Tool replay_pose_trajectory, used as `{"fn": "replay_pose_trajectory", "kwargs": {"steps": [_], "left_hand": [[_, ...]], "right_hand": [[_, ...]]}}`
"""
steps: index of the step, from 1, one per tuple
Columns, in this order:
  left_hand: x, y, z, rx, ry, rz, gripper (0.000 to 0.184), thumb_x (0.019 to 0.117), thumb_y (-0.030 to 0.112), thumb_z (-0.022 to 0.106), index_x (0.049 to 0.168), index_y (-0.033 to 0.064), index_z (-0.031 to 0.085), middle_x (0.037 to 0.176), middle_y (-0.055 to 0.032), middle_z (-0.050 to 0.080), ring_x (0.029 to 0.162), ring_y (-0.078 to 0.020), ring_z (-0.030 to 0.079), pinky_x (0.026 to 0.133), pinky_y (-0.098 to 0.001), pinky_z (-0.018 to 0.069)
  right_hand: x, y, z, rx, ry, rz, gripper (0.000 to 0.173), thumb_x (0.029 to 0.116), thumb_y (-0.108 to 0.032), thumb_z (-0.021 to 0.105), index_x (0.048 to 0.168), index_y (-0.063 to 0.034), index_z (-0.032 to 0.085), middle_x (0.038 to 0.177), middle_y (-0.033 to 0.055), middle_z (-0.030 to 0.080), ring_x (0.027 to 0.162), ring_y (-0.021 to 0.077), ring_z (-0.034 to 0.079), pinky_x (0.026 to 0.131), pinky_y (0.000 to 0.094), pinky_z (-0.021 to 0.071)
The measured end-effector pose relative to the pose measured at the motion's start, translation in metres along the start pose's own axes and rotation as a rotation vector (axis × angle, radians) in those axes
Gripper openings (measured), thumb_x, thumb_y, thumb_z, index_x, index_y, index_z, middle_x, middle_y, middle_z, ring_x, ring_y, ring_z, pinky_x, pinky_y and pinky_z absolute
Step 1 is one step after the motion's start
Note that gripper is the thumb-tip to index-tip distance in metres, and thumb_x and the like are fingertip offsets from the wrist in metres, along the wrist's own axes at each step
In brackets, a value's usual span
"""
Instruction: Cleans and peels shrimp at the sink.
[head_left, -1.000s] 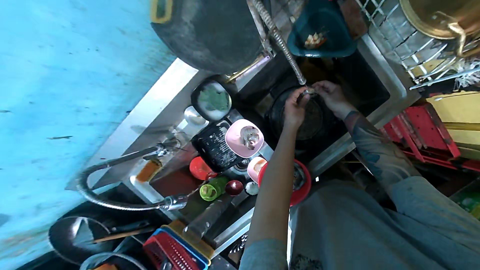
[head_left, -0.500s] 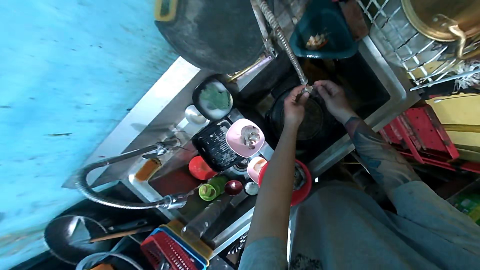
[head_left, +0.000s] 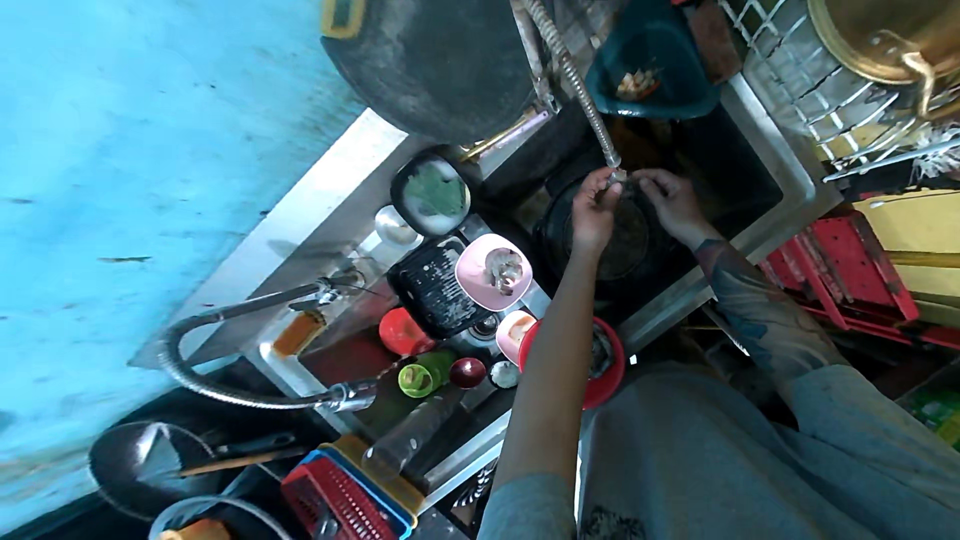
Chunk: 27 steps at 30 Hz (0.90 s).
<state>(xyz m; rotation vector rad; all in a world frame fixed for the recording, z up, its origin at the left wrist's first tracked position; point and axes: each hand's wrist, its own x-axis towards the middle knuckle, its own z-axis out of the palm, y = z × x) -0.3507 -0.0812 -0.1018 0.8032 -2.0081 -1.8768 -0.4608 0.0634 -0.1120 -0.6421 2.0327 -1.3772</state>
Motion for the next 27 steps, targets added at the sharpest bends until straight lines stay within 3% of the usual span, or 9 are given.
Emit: {"fn": "replay_pose_trajectory", "kwargs": {"steps": [3,7,9,13,16,20,23,25,27], "left_hand": [[-0.004,0.003,-0.009,0.242,0.021,-0.159,0.039,0.1014,0.019,0.065,0.136,0.0035,0.055,0.116,-0.0137,0.069,0.103,-0.0212,0.070,0.092,-0.0399,0.0583],[-0.009,0.002,-0.019,0.373,0.030,-0.247,0.033,0.1013,0.021,0.066,0.129,0.0041,0.058,0.110,-0.0126,0.072,0.099,-0.0225,0.071,0.091,-0.0426,0.0583],[-0.011,0.000,-0.024,0.359,0.042,-0.244,0.031,0.1007,0.020,0.066,0.127,0.0043,0.060,0.107,-0.0115,0.073,0.097,-0.0212,0.071,0.089,-0.0421,0.0586],[-0.010,-0.005,-0.024,0.253,0.069,-0.207,0.028,0.0989,0.016,0.068,0.124,0.0036,0.062,0.106,-0.0099,0.072,0.095,-0.0169,0.071,0.088,-0.0371,0.0590],[-0.010,-0.004,-0.021,0.191,0.068,-0.202,0.027,0.0982,0.013,0.069,0.123,0.0024,0.062,0.108,-0.0111,0.072,0.096,-0.0163,0.070,0.088,-0.0351,0.0587],[-0.009,-0.005,-0.016,0.160,0.053,-0.192,0.026,0.0978,0.011,0.068,0.122,0.0016,0.063,0.108,-0.0111,0.071,0.097,-0.0155,0.069,0.089,-0.0338,0.0579],[-0.009,-0.006,-0.013,0.122,0.045,-0.177,0.025,0.0973,0.009,0.069,0.120,0.0000,0.063,0.108,-0.0113,0.071,0.096,-0.0147,0.069,0.088,-0.0324,0.0580],[-0.009,-0.007,-0.011,0.079,0.043,-0.163,0.024,0.0971,0.008,0.069,0.119,-0.0004,0.063,0.109,-0.0109,0.070,0.098,-0.0146,0.069,0.089,-0.0322,0.0580],[-0.008,-0.009,-0.009,0.014,0.044,-0.150,0.026,0.0964,0.008,0.069,0.120,-0.0002,0.063,0.110,-0.0106,0.069,0.101,-0.0152,0.068,0.090,-0.0330,0.0577]], "right_hand": [[0.002,-0.005,0.005,-0.177,-0.027,0.003,0.034,0.1071,-0.038,0.054,0.128,-0.0187,0.072,0.129,0.0032,0.069,0.126,0.0168,0.061,0.111,0.0414,0.0475],[0.014,-0.012,0.017,-0.405,-0.110,-0.099,0.040,0.1076,-0.047,0.048,0.127,-0.0232,0.073,0.124,-0.0026,0.072,0.124,0.0176,0.061,0.114,0.0466,0.0414],[0.020,-0.017,0.022,-0.399,-0.134,-0.151,0.039,0.1085,-0.042,0.048,0.123,-0.0174,0.074,0.116,0.0005,0.075,0.114,0.0165,0.067,0.109,0.0465,0.0465],[0.025,-0.028,0.022,-0.357,-0.149,-0.122,0.040,0.1079,-0.043,0.050,0.115,-0.0117,0.074,0.097,0.0047,0.075,0.089,0.0165,0.072,0.089,0.0435,0.0589],[0.024,-0.032,0.019,-0.371,-0.124,-0.126,0.040,0.1058,-0.046,0.053,0.109,-0.0117,0.074,0.096,0.0059,0.074,0.089,0.0181,0.071,0.086,0.0438,0.0580],[0.021,-0.030,0.015,-0.378,-0.099,-0.212,0.027,0.1017,-0.035,0.062,0.102,-0.0121,0.075,0.099,0.0034,0.074,0.092,0.0136,0.070,0.088,0.0367,0.0579],[0.020,-0.030,0.013,-0.398,-0.121,-0.279,0.022,0.0998,-0.029,0.066,0.104,-0.0085,0.073,0.101,0.0075,0.072,0.095,0.0189,0.069,0.090,0.0397,0.0569],[0.020,-0.031,0.012,-0.404,-0.131,-0.300,0.030,0.1030,-0.036,0.062,0.102,-0.0087,0.074,0.099,0.0070,0.072,0.093,0.0186,0.069,0.088,0.0400,0.0576],[0.019,-0.034,0.010,-0.388,-0.073,-0.254,0.045,0.1068,-0.044,0.052,0.088,-0.0077,0.070,0.083,0.0071,0.067,0.079,0.0191,0.066,0.076,0.0415,0.0556]]}}
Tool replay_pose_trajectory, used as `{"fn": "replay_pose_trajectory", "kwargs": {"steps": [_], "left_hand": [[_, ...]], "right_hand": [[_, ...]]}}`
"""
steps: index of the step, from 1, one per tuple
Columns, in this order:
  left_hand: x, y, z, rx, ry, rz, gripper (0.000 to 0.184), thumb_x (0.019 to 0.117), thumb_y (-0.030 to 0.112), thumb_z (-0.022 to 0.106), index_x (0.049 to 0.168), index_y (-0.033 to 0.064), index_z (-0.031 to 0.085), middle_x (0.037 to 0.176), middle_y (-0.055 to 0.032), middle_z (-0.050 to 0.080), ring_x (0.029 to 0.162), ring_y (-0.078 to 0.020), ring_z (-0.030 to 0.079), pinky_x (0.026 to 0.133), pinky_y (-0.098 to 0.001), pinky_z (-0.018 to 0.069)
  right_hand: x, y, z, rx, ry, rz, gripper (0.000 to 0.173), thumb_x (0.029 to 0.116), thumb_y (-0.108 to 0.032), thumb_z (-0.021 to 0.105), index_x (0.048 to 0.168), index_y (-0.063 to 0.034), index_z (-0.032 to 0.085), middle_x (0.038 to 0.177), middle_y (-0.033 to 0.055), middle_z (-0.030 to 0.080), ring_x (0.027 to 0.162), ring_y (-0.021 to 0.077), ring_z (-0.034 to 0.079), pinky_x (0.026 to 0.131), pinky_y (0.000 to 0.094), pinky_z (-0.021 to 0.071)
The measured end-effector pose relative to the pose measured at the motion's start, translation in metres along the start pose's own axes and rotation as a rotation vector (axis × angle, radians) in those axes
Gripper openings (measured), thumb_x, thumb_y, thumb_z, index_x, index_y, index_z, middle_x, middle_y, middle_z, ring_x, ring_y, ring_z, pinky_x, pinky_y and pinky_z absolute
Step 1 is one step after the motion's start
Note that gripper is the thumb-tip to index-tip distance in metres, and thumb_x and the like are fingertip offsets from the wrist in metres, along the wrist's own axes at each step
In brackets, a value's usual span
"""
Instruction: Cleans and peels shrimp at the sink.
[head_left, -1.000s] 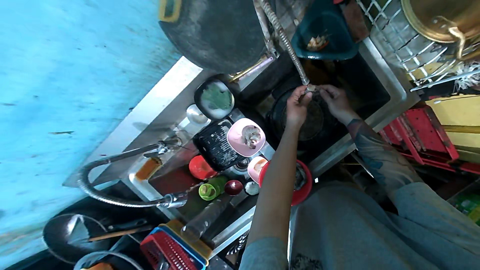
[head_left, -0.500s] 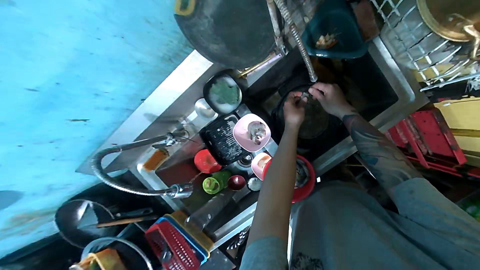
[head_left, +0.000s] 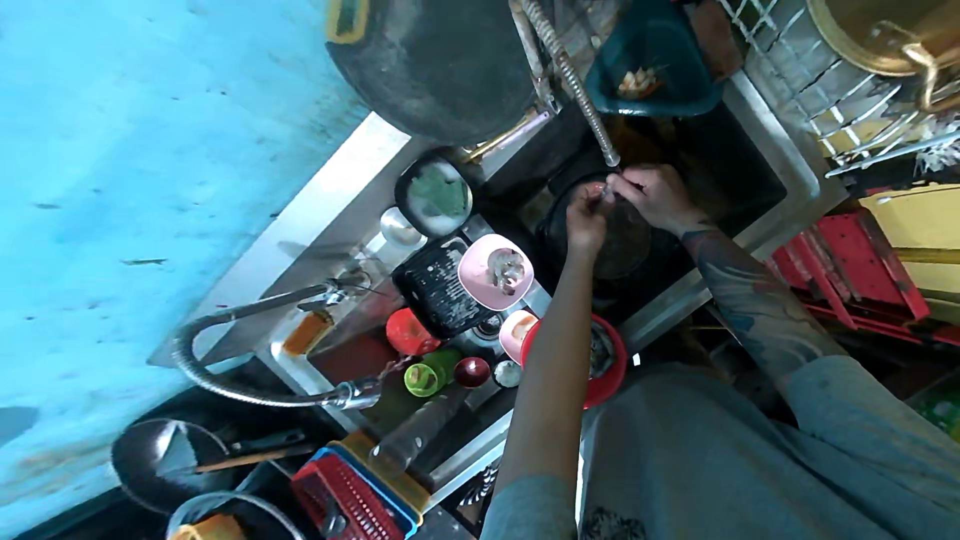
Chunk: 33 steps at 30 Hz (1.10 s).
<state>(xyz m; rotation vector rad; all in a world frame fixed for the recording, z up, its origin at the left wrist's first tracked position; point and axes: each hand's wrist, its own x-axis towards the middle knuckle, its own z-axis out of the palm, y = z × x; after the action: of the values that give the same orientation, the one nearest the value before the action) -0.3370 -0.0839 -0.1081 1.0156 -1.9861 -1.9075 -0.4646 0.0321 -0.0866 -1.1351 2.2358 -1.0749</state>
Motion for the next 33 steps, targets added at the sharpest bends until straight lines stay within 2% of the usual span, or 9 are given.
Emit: {"fn": "replay_pose_trajectory", "kwargs": {"steps": [2,6,7,14,21,23,25,28,33], "left_hand": [[0.002,0.000,0.003,-0.059,-0.005,0.006,0.028,0.0956,0.007,0.070,0.122,0.0004,0.063,0.112,-0.0109,0.068,0.103,-0.0167,0.067,0.091,-0.0339,0.0578],[0.004,0.004,0.010,-0.132,-0.019,0.021,0.032,0.0951,0.007,0.071,0.125,0.0005,0.061,0.116,-0.0117,0.067,0.107,-0.0188,0.066,0.092,-0.0358,0.0584],[0.004,0.005,0.011,-0.141,-0.025,0.032,0.033,0.0952,0.007,0.071,0.126,0.0007,0.061,0.116,-0.0114,0.067,0.107,-0.0190,0.067,0.093,-0.0362,0.0587],[0.005,0.008,0.013,-0.214,-0.043,0.050,0.036,0.0969,0.007,0.068,0.130,-0.0009,0.057,0.117,-0.0129,0.067,0.106,-0.0228,0.068,0.094,-0.0406,0.0591],[0.000,0.009,0.013,-0.398,-0.054,-0.010,0.037,0.0986,0.001,0.063,0.135,-0.0004,0.054,0.120,-0.0132,0.065,0.105,-0.0242,0.069,0.094,-0.0417,0.0597],[-0.004,0.011,0.007,-0.269,-0.027,-0.035,0.037,0.0989,0.005,0.065,0.134,0.0005,0.057,0.120,-0.0136,0.066,0.104,-0.0235,0.069,0.092,-0.0409,0.0609],[-0.009,0.017,-0.006,0.115,-0.025,-0.042,0.034,0.1004,0.014,0.065,0.132,0.0027,0.062,0.119,-0.0133,0.069,0.103,-0.0210,0.070,0.091,-0.0388,0.0601],[-0.022,0.034,-0.026,0.780,-0.104,-0.095,0.035,0.1036,0.023,0.058,0.137,0.0144,0.064,0.125,-0.0132,0.071,0.114,-0.0319,0.068,0.099,-0.0565,0.0534],[-0.045,0.058,-0.053,0.980,-0.103,-0.128,0.043,0.1050,0.030,0.055,0.146,0.0178,0.054,0.122,-0.0183,0.070,0.108,-0.0406,0.069,0.091,-0.0624,0.0555]], "right_hand": [[-0.003,0.000,-0.006,0.073,0.067,0.120,0.047,0.1077,-0.047,0.049,0.091,-0.0076,0.067,0.080,0.0064,0.064,0.075,0.0172,0.063,0.074,0.0396,0.0537],[-0.013,0.020,-0.011,0.321,0.180,0.239,0.034,0.1068,-0.032,0.055,0.130,-0.0071,0.062,0.111,0.0092,0.070,0.101,0.0162,0.069,0.092,0.0371,0.0589],[-0.016,0.025,-0.011,0.351,0.184,0.250,0.035,0.1065,-0.029,0.056,0.133,-0.0077,0.060,0.117,0.0095,0.069,0.107,0.0164,0.068,0.096,0.0370,0.0580],[-0.026,0.035,-0.014,0.388,0.112,0.241,0.032,0.1079,-0.021,0.052,0.135,-0.0070,0.062,0.134,0.0073,0.065,0.126,0.0146,0.061,0.109,0.0350,0.0509],[-0.024,0.031,-0.011,0.482,0.129,0.201,0.032,0.1105,-0.020,0.045,0.132,-0.0043,0.064,0.129,0.0077,0.069,0.125,0.0146,0.062,0.109,0.0348,0.0506],[-0.021,0.025,-0.008,0.488,0.096,0.215,0.034,0.1110,-0.020,0.043,0.133,-0.0051,0.064,0.131,0.0072,0.068,0.126,0.0144,0.062,0.111,0.0352,0.0501],[-0.015,0.017,-0.002,0.475,0.030,0.244,0.035,0.1107,-0.021,0.043,0.134,-0.0062,0.064,0.134,0.0065,0.067,0.129,0.0132,0.060,0.112,0.0345,0.0480],[-0.005,0.008,0.014,0.490,-0.074,0.268,0.035,0.1096,-0.021,0.046,0.135,-0.0048,0.063,0.133,0.0096,0.067,0.126,0.0148,0.062,0.110,0.0349,0.0495],[0.010,-0.002,0.044,0.659,-0.170,0.557,0.040,0.1106,-0.039,0.045,0.125,-0.0073,0.065,0.101,0.0060,0.068,0.084,0.0147,0.066,0.077,0.0331,0.0576]]}}
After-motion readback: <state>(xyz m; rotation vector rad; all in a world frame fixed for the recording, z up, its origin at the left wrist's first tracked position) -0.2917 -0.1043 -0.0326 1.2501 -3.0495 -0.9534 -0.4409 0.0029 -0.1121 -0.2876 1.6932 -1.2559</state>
